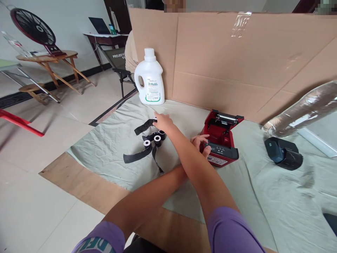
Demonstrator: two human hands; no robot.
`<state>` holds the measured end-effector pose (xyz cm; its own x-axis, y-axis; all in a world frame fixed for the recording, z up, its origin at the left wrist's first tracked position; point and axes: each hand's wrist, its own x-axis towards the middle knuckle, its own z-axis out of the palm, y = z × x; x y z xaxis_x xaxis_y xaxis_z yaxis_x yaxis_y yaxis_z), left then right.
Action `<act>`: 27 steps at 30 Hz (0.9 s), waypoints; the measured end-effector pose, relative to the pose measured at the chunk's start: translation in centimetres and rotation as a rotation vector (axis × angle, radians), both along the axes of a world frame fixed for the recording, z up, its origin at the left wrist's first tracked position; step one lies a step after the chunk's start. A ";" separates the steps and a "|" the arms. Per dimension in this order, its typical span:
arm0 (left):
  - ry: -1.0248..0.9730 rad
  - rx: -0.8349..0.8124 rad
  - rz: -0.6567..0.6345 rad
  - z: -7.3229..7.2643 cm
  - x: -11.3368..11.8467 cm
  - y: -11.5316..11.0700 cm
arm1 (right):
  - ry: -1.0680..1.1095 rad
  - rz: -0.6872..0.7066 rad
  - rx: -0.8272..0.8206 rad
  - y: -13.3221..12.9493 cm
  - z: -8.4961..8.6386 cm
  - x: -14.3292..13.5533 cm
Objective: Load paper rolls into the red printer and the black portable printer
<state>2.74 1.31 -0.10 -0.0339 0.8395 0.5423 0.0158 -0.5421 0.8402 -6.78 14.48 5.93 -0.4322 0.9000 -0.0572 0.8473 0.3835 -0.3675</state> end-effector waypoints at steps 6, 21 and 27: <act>0.017 0.074 0.013 0.4 -0.4 -0.6 | 0.194 0.105 0.157 -4.4 1.8 0.8; 0.023 0.014 -0.021 0.1 -0.5 -0.3 | 0.043 0.386 -0.026 -9.8 2.3 2.2; 0.017 0.011 -0.014 0.1 -0.4 -0.3 | 0.043 0.361 -0.022 -9.8 2.2 2.0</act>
<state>2.37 1.02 0.01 -0.0129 0.8340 0.5516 0.0225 -0.5513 0.8340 -4.74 4.70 8.12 -0.7241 0.6879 -0.0499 0.6426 0.6464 -0.4114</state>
